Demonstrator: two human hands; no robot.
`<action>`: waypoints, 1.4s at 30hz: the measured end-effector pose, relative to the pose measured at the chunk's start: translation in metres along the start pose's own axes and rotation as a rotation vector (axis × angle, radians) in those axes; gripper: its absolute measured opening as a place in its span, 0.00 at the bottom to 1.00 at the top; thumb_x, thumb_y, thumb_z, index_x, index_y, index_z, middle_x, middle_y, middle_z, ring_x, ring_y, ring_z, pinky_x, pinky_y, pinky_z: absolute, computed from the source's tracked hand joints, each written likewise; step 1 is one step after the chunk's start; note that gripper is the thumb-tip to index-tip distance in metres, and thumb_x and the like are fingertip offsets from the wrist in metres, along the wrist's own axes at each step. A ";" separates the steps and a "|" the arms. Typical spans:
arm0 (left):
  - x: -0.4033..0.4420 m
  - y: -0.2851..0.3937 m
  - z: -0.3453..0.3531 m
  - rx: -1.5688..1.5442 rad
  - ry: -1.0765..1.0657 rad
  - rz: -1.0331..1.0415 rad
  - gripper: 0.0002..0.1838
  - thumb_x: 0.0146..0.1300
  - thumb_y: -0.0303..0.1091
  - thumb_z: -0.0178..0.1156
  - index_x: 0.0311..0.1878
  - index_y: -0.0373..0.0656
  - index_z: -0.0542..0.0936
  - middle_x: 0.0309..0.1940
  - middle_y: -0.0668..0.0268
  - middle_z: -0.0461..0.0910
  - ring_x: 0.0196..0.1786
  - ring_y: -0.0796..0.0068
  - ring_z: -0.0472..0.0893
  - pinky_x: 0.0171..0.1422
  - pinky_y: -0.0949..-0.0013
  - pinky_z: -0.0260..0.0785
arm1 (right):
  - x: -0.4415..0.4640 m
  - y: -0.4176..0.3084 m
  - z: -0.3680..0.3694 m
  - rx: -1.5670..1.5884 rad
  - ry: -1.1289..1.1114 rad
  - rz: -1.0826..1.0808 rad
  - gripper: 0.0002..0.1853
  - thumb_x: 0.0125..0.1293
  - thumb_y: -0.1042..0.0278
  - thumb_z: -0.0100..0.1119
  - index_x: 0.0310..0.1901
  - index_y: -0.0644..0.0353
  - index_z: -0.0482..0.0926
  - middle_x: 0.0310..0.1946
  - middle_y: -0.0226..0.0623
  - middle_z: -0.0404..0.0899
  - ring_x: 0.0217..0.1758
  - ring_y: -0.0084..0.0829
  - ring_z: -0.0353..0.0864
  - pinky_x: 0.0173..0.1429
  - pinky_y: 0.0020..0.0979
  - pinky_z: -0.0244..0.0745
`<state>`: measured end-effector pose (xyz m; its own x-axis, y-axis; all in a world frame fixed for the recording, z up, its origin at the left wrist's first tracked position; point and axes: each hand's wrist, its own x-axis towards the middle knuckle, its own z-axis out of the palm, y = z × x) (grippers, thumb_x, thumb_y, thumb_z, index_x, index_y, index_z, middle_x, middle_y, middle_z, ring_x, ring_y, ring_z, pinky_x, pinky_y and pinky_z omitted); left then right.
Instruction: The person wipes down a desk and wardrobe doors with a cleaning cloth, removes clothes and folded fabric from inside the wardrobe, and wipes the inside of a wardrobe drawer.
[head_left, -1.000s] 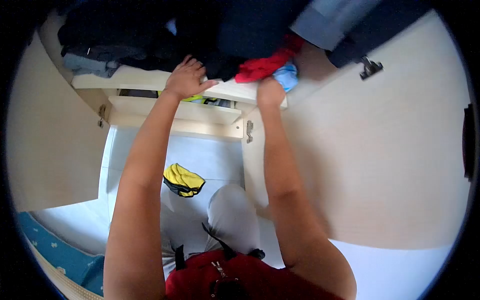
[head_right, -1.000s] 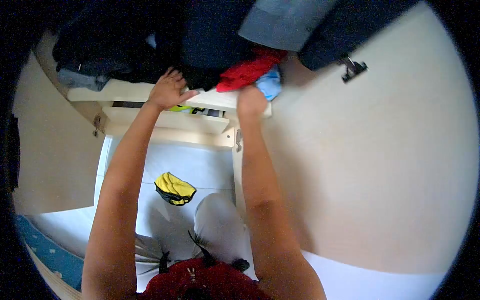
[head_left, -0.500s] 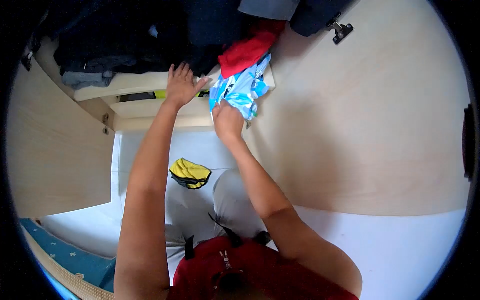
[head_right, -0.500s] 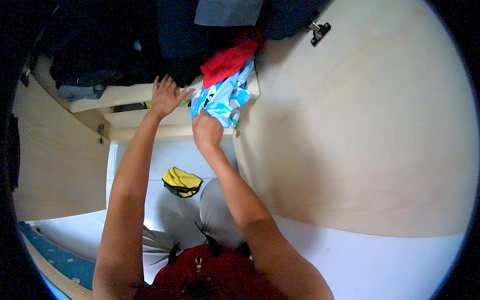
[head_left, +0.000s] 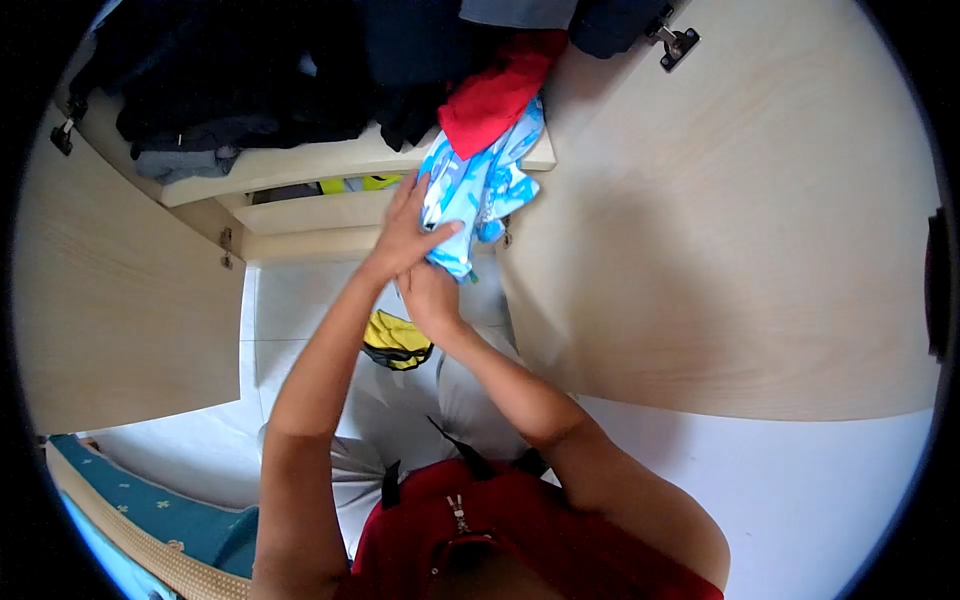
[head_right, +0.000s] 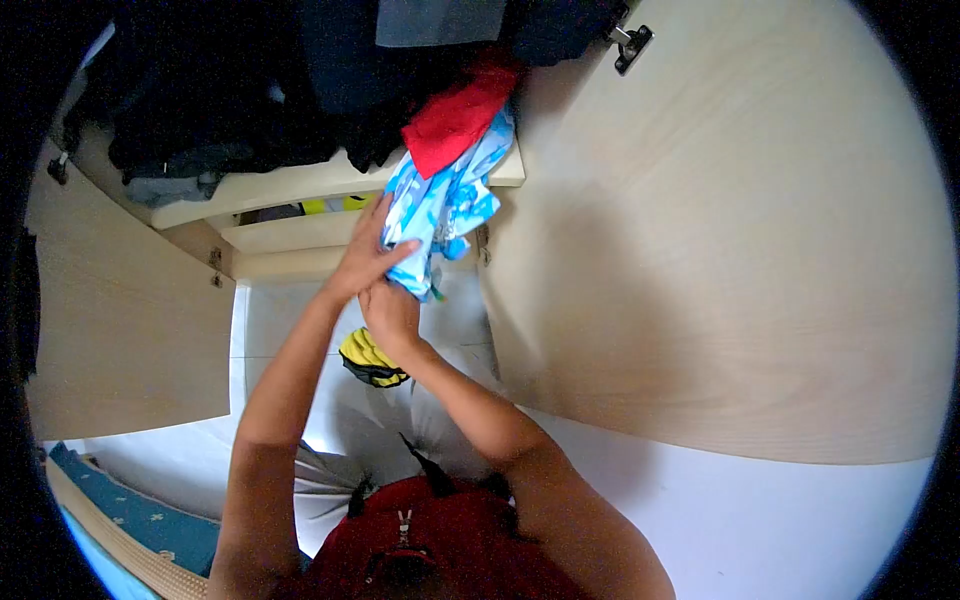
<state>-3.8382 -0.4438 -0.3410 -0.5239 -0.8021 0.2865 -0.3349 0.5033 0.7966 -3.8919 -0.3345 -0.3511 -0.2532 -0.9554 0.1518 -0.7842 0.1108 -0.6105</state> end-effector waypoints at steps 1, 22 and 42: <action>-0.007 0.004 0.007 -0.164 0.030 -0.073 0.45 0.56 0.50 0.66 0.72 0.39 0.61 0.70 0.48 0.62 0.74 0.57 0.59 0.75 0.54 0.48 | -0.004 -0.001 0.001 0.027 -0.008 -0.005 0.10 0.65 0.64 0.54 0.40 0.61 0.78 0.27 0.52 0.80 0.31 0.54 0.81 0.37 0.53 0.73; -0.172 -0.002 -0.173 -0.816 0.288 -0.600 0.12 0.55 0.26 0.60 0.43 0.37 0.81 0.32 0.69 0.81 0.31 0.79 0.77 0.39 0.75 0.69 | 0.197 -0.047 -0.053 -0.721 0.140 -0.426 0.33 0.63 0.52 0.61 0.69 0.20 0.62 0.71 0.30 0.55 0.76 0.44 0.49 0.71 0.72 0.42; -0.241 0.043 -0.252 -0.999 0.866 -0.494 0.24 0.53 0.27 0.61 0.55 0.32 0.74 0.40 0.54 0.84 0.37 0.61 0.86 0.47 0.63 0.82 | 0.352 0.201 -0.033 -0.592 0.010 -0.488 0.23 0.69 0.62 0.49 0.62 0.66 0.70 0.61 0.56 0.71 0.66 0.54 0.67 0.71 0.43 0.59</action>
<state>-3.5293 -0.3093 -0.2418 0.2458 -0.9509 -0.1883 0.5400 -0.0270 0.8412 -4.1574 -0.6394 -0.3947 0.1968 -0.9313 0.3064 -0.9803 -0.1922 0.0453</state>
